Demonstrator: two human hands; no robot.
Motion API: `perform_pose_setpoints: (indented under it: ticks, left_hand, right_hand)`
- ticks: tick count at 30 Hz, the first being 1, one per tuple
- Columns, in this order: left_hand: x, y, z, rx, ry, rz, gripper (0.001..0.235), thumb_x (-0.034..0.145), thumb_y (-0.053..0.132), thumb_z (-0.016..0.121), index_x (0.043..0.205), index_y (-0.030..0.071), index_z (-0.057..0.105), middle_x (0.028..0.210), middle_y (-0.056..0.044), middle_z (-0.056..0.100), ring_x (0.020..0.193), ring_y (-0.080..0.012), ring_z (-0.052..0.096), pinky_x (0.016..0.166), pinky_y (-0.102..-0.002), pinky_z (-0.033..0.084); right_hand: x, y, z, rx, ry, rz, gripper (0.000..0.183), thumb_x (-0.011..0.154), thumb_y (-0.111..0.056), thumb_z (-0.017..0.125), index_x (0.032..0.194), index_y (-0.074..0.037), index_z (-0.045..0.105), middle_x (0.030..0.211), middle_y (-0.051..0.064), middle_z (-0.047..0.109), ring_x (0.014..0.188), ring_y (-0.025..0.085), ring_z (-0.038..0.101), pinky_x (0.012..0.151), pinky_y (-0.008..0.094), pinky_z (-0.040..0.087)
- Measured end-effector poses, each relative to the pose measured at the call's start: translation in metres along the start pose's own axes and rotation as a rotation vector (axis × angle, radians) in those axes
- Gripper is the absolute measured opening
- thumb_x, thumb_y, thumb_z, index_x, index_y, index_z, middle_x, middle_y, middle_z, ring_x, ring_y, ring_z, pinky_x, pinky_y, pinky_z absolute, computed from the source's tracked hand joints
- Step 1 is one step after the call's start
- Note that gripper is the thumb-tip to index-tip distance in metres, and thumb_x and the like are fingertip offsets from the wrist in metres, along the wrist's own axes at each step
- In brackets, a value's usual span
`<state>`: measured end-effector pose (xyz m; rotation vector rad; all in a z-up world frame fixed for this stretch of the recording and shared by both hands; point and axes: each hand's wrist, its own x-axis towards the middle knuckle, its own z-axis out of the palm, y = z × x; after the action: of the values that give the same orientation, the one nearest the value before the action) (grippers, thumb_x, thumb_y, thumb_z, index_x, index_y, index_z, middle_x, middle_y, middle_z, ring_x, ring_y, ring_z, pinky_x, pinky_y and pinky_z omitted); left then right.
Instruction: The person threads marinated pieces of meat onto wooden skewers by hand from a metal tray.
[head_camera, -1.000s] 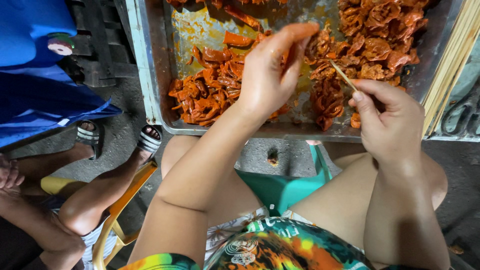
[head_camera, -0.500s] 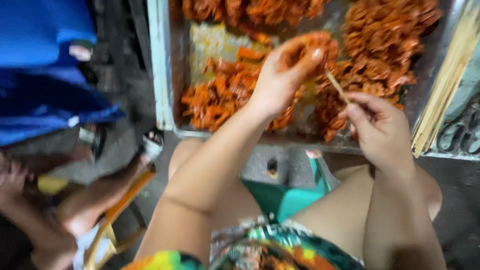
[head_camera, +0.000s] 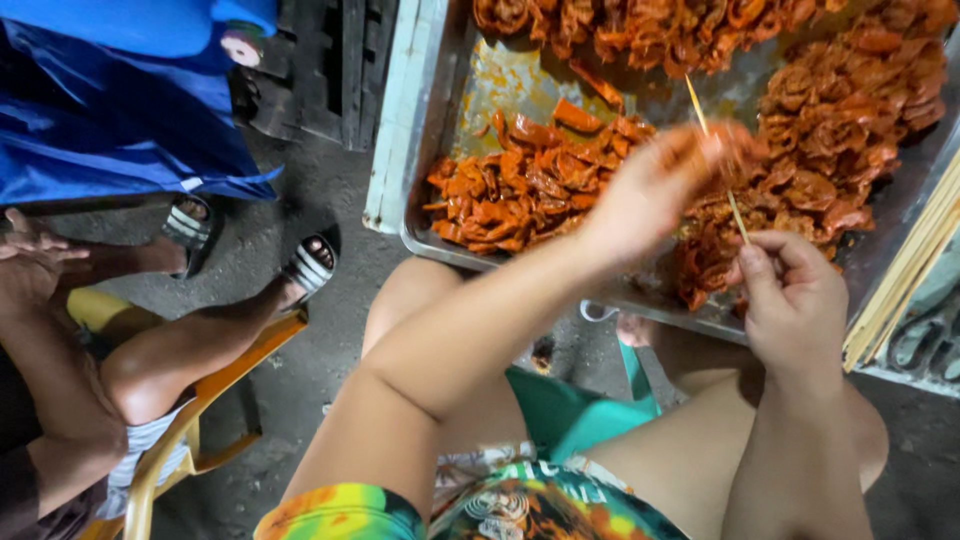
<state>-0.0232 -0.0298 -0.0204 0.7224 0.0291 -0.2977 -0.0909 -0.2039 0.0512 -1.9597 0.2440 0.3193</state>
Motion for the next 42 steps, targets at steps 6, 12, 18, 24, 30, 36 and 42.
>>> perform_pose_setpoints:
  ticks: [6, 12, 18, 24, 30, 36, 42]
  left_hand:
    - [-0.019, -0.024, 0.016, 0.134, -0.011, 0.047, 0.031, 0.119, 0.021, 0.054, 0.131, -0.007, 0.063, 0.122, -0.013, 0.070, 0.118, -0.0158, 0.062, 0.112, -0.034, 0.050]
    - [-0.035, 0.033, 0.010, 0.544, 0.029, 0.277, 0.054, 0.100, 0.018, 0.069, 0.146, 0.002, 0.046, 0.142, -0.010, 0.058, 0.136, -0.0195, 0.055, 0.118, -0.034, 0.045]
    - [-0.078, 0.135, -0.027, 1.432, -0.038, 0.144, 0.037, 0.090, 0.017, 0.074, 0.125, 0.008, 0.068, 0.127, -0.013, 0.070, 0.119, -0.0312, 0.067, 0.103, -0.040, 0.054]
    - [-0.127, 0.173, -0.071, 2.051, 0.028, -0.040, 0.051, 0.071, 0.001, 0.068, 0.118, 0.021, 0.074, 0.133, -0.017, 0.062, 0.128, -0.0412, 0.053, 0.100, -0.051, 0.048]
    - [-0.108, 0.133, -0.096, 1.928, 0.148, -0.151, 0.058, 0.074, -0.002, 0.063, 0.128, 0.016, 0.067, 0.136, -0.028, 0.055, 0.118, -0.0482, 0.053, 0.093, -0.049, 0.052]
    - [-0.062, 0.137, -0.104, 1.805, 0.174, -0.083, 0.041, 0.073, -0.003, 0.071, 0.113, 0.008, 0.070, 0.118, -0.026, 0.064, 0.107, -0.0417, 0.066, 0.097, -0.045, 0.054]
    - [-0.046, 0.157, -0.074, 1.648, 0.297, 0.192, 0.037, 0.075, 0.004, 0.080, 0.109, 0.001, 0.068, 0.114, -0.021, 0.067, 0.108, -0.0429, 0.064, 0.094, -0.046, 0.052]
  right_hand:
    - [0.003, 0.008, 0.004, 0.002, 0.007, -0.112, 0.008, 0.114, -0.003, 0.061, 0.118, 0.003, 0.064, 0.095, 0.001, 0.065, 0.085, 0.007, 0.060, 0.077, 0.021, 0.048]
    - [0.013, 0.016, -0.004, 0.069, -0.015, -0.174, 0.009, 0.118, -0.003, 0.061, 0.113, 0.004, 0.062, 0.092, 0.003, 0.065, 0.084, 0.007, 0.061, 0.083, 0.023, 0.050]
    - [0.022, 0.018, -0.008, 0.084, -0.012, -0.303, 0.006, 0.118, -0.001, 0.057, 0.117, 0.004, 0.059, 0.095, 0.003, 0.065, 0.087, 0.008, 0.063, 0.083, 0.020, 0.051]
    - [0.018, 0.006, 0.000, 0.075, 0.006, -0.293, 0.008, 0.120, -0.002, 0.061, 0.116, 0.006, 0.061, 0.096, 0.004, 0.066, 0.086, 0.008, 0.062, 0.081, 0.021, 0.049]
    - [0.014, -0.025, 0.010, 0.114, 0.008, -0.318, 0.007, 0.120, 0.000, 0.059, 0.115, 0.005, 0.062, 0.105, 0.004, 0.067, 0.087, 0.007, 0.062, 0.082, 0.021, 0.052]
    - [0.012, -0.032, 0.010, 0.088, 0.029, -0.261, 0.007, 0.119, 0.000, 0.059, 0.115, 0.005, 0.062, 0.099, 0.003, 0.065, 0.086, 0.007, 0.063, 0.084, 0.023, 0.052]
    - [0.024, -0.013, -0.007, 0.062, 0.010, -0.288, 0.006, 0.122, 0.001, 0.060, 0.119, 0.005, 0.062, 0.100, 0.006, 0.066, 0.087, 0.008, 0.063, 0.081, 0.021, 0.051]
